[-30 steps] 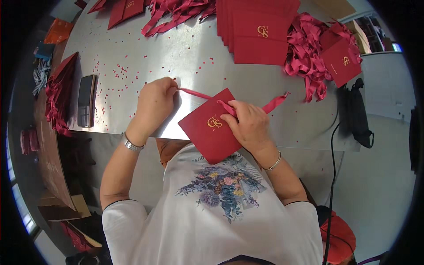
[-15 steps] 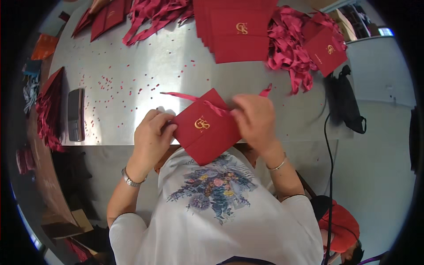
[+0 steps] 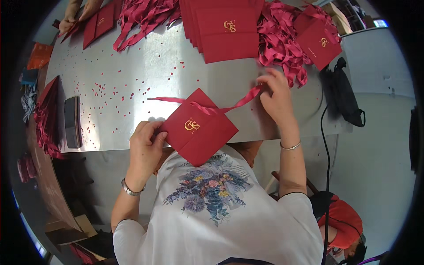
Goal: The person attaches ribbon handles to small gift bags by threading ribbons into the bags by hand.
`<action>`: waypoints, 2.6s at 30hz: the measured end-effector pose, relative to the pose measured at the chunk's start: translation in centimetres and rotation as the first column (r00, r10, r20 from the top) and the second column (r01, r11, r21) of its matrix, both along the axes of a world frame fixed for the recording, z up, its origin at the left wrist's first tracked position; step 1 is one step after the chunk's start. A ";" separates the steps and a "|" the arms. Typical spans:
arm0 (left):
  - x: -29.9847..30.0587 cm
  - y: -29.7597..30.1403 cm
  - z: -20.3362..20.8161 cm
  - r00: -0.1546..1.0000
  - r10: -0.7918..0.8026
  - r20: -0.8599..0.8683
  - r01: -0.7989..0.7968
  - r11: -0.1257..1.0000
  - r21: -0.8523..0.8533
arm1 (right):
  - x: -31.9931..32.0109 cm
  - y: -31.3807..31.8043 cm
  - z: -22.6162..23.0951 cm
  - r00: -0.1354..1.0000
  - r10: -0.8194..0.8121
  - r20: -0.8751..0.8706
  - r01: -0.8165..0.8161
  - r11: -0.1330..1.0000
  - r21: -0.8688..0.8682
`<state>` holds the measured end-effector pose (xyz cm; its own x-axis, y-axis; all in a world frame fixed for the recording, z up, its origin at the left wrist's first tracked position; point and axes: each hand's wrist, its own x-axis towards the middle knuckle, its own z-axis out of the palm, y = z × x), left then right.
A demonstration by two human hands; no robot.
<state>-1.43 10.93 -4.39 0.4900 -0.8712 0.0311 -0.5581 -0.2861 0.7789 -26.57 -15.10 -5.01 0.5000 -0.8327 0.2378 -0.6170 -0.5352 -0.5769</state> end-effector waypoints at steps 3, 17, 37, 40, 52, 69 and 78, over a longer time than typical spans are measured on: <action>0.1 0.1 -0.2 1.000 0.011 -0.010 -0.011 1.000 0.001 | -1.1 0.0 -0.3 0.965 0.223 -0.137 -0.247 0.951 -0.185; 1.1 -0.5 0.1 0.954 0.050 -0.296 -0.040 0.998 0.039 | -3.4 9.3 7.6 0.678 0.211 0.704 -0.649 0.622 0.439; 1.8 -1.2 0.5 0.828 0.013 -0.561 0.127 0.970 0.209 | 7.0 13.3 6.2 0.762 0.531 0.370 -0.647 0.601 0.470; 1.5 -1.1 -0.1 0.814 0.003 -0.581 0.087 0.988 0.126 | 8.2 14.1 5.3 0.882 0.349 0.316 -0.466 0.546 0.697; 1.0 -0.7 0.1 0.877 -0.049 -0.477 0.112 0.988 0.103 | 10.2 15.2 1.4 0.912 0.374 0.169 -0.410 0.858 0.310; 0.0 -0.5 -0.4 0.965 -0.203 -0.164 0.167 0.963 -0.210 | 12.0 13.8 2.2 0.812 0.529 -0.246 -0.547 0.837 -0.006; 2.7 -3.3 1.7 0.698 -0.202 -0.687 0.373 0.921 0.109 | 9.4 14.3 1.5 0.889 0.449 -0.093 -0.455 0.889 -0.056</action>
